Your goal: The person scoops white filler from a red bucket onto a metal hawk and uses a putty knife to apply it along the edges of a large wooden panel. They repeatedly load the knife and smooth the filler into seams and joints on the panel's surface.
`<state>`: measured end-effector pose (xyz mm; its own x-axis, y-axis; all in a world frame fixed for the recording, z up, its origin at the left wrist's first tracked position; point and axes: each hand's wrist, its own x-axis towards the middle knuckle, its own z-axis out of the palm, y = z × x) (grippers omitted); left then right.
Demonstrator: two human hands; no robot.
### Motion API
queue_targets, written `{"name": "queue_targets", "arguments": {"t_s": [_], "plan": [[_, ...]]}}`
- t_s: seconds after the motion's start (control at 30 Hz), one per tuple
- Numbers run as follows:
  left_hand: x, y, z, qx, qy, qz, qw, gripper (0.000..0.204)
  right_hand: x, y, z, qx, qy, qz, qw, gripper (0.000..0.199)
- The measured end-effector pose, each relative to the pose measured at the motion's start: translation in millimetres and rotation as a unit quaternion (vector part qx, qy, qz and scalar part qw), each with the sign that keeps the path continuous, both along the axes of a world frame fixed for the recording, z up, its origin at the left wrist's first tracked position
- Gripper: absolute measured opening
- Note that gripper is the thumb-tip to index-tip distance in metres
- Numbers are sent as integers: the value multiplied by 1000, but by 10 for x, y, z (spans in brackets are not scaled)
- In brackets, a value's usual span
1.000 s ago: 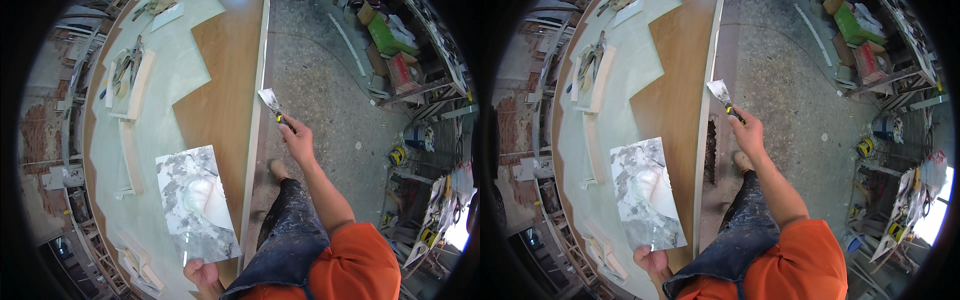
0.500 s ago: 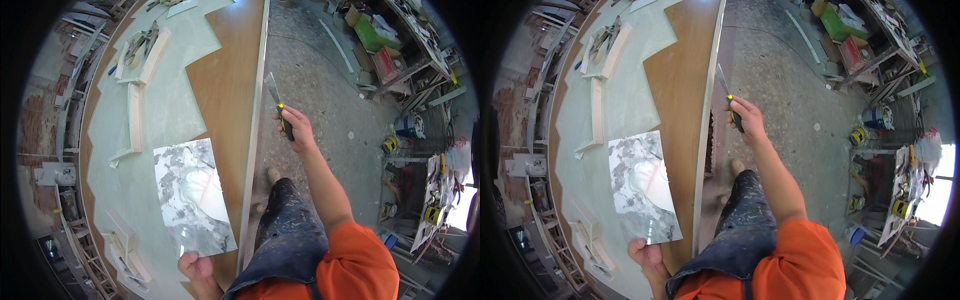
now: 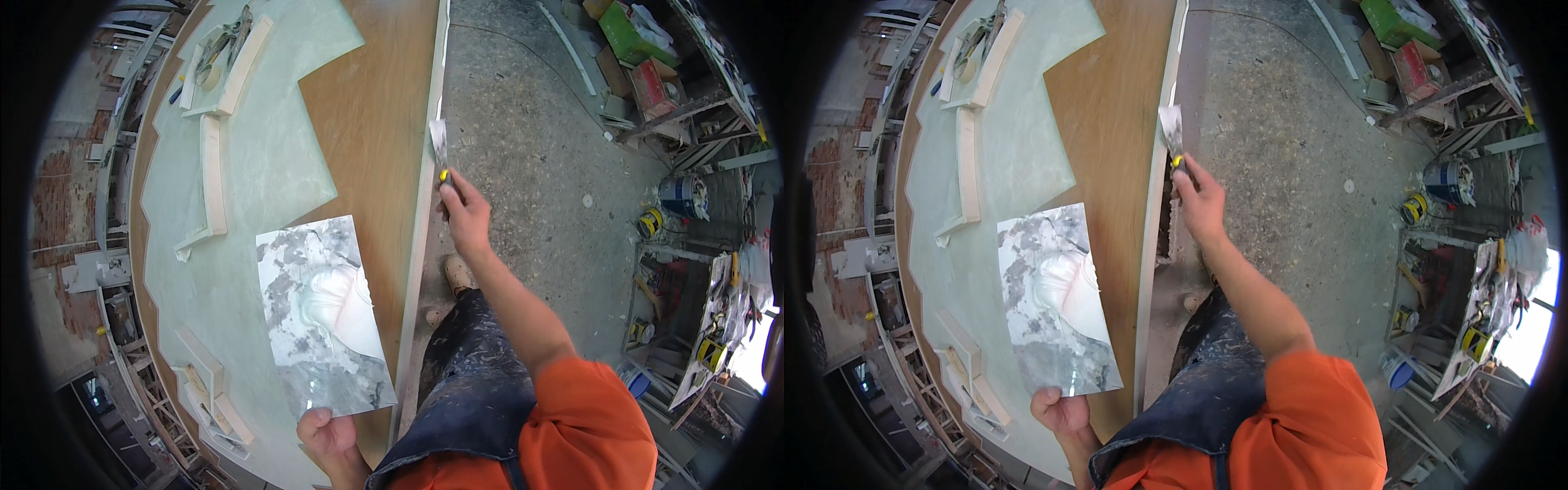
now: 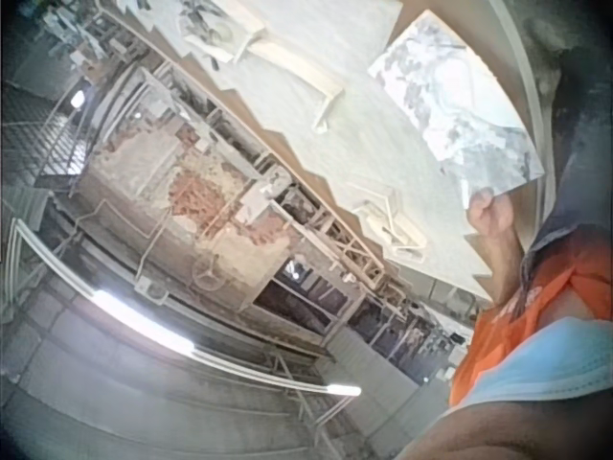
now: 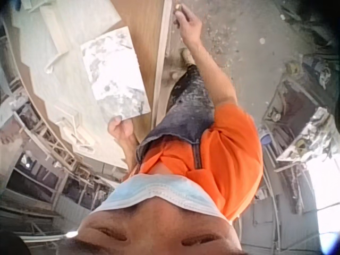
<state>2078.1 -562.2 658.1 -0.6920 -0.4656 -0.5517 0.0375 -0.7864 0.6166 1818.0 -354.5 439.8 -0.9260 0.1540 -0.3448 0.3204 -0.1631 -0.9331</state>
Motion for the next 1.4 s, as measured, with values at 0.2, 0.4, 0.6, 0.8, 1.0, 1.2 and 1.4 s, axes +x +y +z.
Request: {"name": "queue_targets", "arguments": {"t_s": [0.2,0.4,0.6,0.8,1.0,1.2,1.4], "plan": [[-11,22,17,2,-7,1,1000,88,539,-69,-51,-1,-24,-26,999,47],[-10,44,65,-19,-38,-4,999,86,577,123,-134,24,-81,-43,995,47],[178,-59,-218,-40,-7,-5,999,79,657,620,1350,7,-68,249,966,41],[268,-136,-443,-70,69,-20,995,79,1035,304,1994,209,192,455,844,38],[389,-90,-584,-81,89,-11,993,79,1352,216,2150,304,183,526,773,36],[431,-86,-649,-53,91,-5,994,81,1381,745,2046,326,149,520,775,40],[445,-146,-494,-31,94,-7,995,85,797,1085,1039,7,-86,190,978,42]]}}
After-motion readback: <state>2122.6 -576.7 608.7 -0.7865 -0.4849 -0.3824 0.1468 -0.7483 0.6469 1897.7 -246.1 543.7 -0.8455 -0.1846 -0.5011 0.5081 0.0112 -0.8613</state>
